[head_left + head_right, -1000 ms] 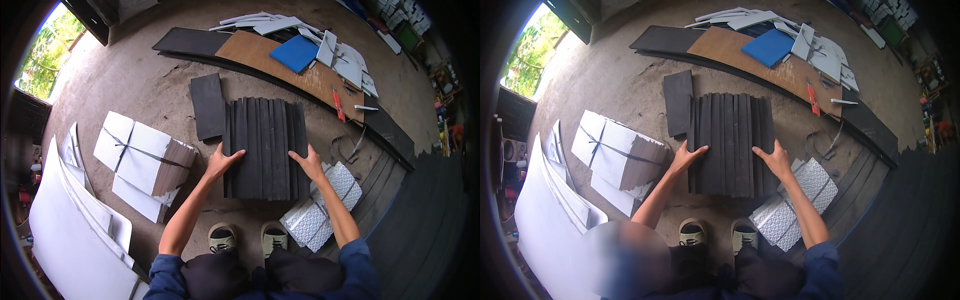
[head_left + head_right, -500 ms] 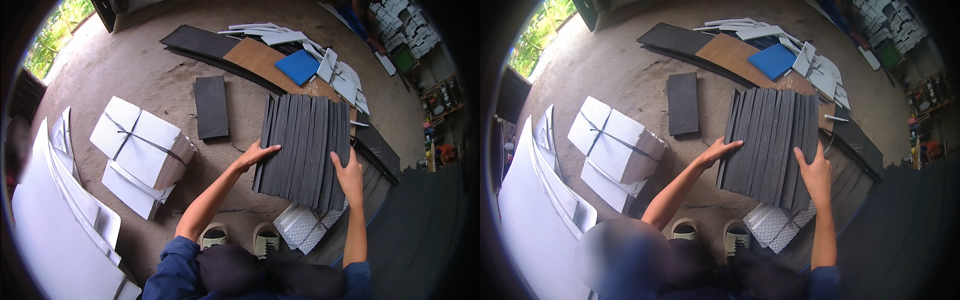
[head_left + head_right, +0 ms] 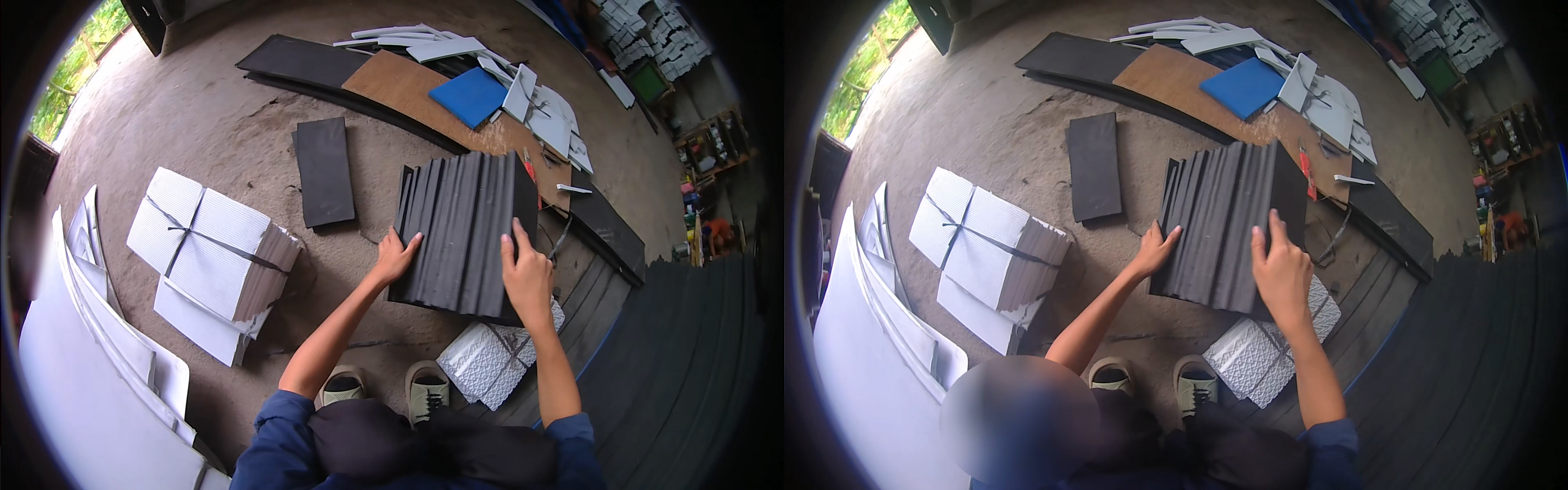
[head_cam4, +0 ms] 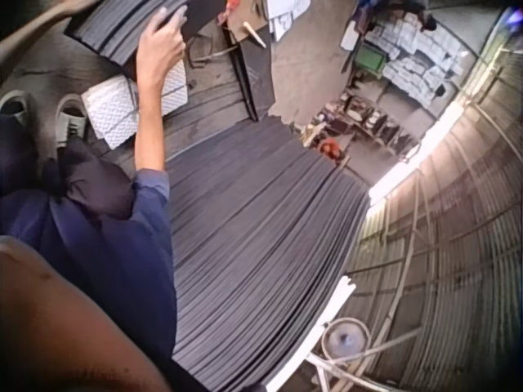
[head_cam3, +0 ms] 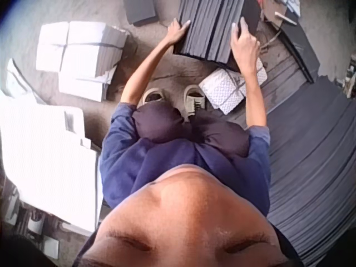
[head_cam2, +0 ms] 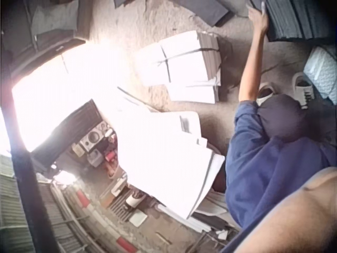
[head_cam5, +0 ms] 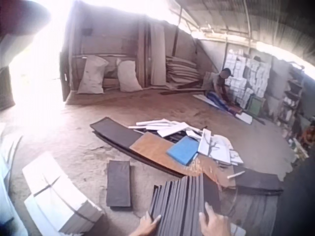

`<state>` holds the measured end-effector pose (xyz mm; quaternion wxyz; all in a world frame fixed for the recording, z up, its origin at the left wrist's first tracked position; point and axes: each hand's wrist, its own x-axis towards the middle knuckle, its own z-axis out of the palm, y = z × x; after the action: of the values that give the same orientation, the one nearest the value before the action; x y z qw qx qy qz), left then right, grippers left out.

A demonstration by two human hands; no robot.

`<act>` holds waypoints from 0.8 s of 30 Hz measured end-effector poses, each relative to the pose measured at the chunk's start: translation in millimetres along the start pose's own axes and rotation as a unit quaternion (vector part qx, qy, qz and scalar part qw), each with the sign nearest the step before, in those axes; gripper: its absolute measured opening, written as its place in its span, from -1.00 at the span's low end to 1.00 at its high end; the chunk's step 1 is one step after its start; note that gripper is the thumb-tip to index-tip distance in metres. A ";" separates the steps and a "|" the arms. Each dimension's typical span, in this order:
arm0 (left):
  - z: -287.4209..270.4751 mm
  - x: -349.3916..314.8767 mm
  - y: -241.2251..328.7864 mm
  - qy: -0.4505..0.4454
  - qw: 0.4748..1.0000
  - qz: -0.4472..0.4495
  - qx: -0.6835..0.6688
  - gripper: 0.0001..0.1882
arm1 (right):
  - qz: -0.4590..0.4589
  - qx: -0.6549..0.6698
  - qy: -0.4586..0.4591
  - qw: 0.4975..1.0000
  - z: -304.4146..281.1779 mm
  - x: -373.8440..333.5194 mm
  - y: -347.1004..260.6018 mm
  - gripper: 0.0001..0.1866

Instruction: The person stacks black rectangular boards, aligns them, and ties the stack with a string. The person then moves to a different area, picks up a stack of white boards, and places them on a shelf.

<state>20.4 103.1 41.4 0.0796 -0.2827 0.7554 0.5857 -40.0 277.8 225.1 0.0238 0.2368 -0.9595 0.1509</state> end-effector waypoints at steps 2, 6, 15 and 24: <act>-11.8 -9.6 0.5 -0.034 0.999 -0.026 -0.022 -0.06 | -0.098 0.019 0.047 0.994 6.6 -3.8 -13.9 -0.65; -46.3 -20.4 -25.0 -0.213 0.937 0.005 -0.279 -0.10 | -0.256 0.000 0.072 0.964 33.0 -9.7 -50.2 -0.69; -87.6 -42.4 -11.0 -0.159 0.958 -0.051 -0.234 -0.06 | -0.153 0.336 -0.009 0.929 16.1 -6.4 -10.7 -0.71; -53.1 -19.4 43.8 -0.115 0.961 0.056 -0.245 -0.12 | 0.084 0.626 -0.099 0.769 90.4 27.5 30.9 -0.02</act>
<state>24.8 66.9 102.9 0.0617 -0.1816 0.5887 0.7853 -76.3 264.3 133.5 -0.2380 0.1314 -0.6657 0.6949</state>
